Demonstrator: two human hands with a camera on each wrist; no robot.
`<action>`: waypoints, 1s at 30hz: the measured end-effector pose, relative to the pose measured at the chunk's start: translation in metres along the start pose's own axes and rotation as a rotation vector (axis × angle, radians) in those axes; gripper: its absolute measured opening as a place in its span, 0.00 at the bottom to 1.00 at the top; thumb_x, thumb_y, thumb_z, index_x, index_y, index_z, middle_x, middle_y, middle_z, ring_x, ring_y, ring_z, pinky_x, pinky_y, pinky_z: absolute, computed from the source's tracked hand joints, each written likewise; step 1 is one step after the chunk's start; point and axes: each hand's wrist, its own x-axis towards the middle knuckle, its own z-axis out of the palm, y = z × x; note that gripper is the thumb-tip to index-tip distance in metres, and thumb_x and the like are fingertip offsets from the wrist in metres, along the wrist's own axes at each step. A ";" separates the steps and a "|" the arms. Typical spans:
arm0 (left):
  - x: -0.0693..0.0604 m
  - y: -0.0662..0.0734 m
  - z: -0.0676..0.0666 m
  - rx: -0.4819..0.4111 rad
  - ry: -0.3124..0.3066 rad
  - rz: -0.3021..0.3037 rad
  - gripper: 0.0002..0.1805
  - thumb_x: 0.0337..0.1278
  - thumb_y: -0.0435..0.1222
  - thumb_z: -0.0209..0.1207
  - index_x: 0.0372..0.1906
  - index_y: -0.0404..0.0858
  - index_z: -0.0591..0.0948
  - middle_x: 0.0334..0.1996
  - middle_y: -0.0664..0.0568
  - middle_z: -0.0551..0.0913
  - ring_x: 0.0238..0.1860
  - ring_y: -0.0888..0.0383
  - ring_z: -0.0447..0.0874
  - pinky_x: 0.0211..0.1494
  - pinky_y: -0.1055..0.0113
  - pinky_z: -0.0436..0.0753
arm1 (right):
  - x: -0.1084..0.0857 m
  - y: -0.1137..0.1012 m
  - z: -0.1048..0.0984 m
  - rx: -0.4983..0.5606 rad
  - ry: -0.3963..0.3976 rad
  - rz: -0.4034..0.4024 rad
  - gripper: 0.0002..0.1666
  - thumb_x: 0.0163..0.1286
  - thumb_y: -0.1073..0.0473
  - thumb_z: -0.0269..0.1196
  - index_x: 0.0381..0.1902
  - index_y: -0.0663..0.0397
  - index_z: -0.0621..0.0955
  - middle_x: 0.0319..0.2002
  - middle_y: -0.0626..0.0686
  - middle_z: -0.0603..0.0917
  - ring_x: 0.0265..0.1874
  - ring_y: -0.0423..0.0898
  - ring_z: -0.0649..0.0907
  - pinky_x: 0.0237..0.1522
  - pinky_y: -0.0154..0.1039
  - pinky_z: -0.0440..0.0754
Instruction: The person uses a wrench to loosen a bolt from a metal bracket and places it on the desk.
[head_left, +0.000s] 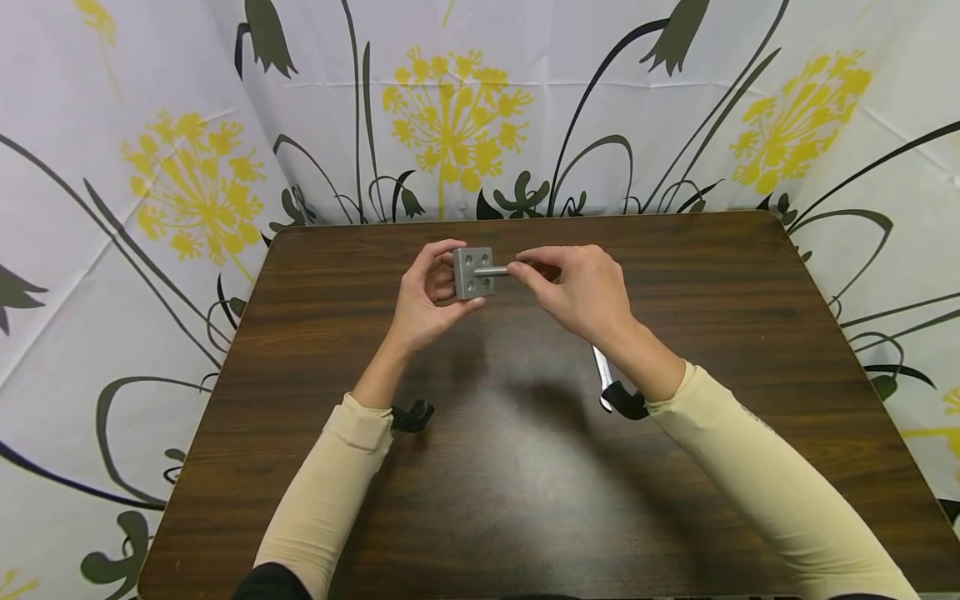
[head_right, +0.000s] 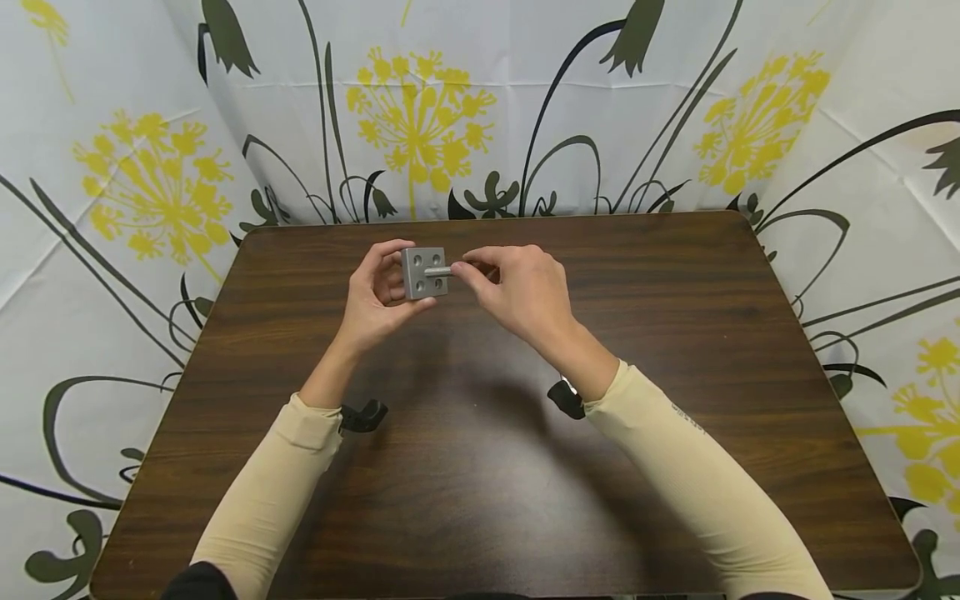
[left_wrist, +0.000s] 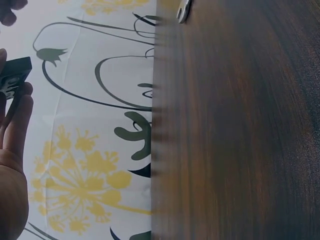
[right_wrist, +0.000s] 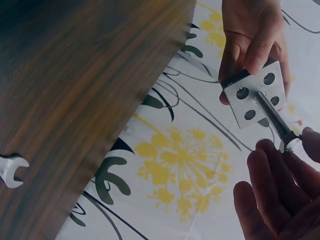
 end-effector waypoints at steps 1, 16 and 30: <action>0.000 0.001 0.000 0.000 0.000 0.000 0.43 0.34 0.13 0.70 0.63 0.32 0.69 0.47 0.37 0.78 0.45 0.42 0.85 0.47 0.55 0.85 | 0.000 0.000 0.000 0.000 -0.007 0.010 0.15 0.66 0.42 0.66 0.43 0.42 0.89 0.27 0.41 0.86 0.25 0.36 0.81 0.25 0.40 0.74; 0.001 0.027 0.006 0.007 -0.001 0.001 0.40 0.35 0.13 0.69 0.61 0.26 0.68 0.45 0.36 0.79 0.44 0.39 0.85 0.47 0.51 0.84 | -0.001 0.001 0.000 0.012 -0.003 -0.036 0.16 0.65 0.45 0.68 0.46 0.45 0.88 0.31 0.42 0.87 0.26 0.38 0.82 0.26 0.39 0.76; 0.000 0.001 0.000 -0.006 0.007 0.010 0.42 0.34 0.13 0.71 0.62 0.30 0.69 0.45 0.38 0.79 0.44 0.46 0.85 0.47 0.55 0.84 | -0.002 0.000 0.000 0.024 -0.021 -0.075 0.14 0.63 0.51 0.70 0.46 0.43 0.88 0.34 0.42 0.86 0.28 0.38 0.82 0.28 0.38 0.76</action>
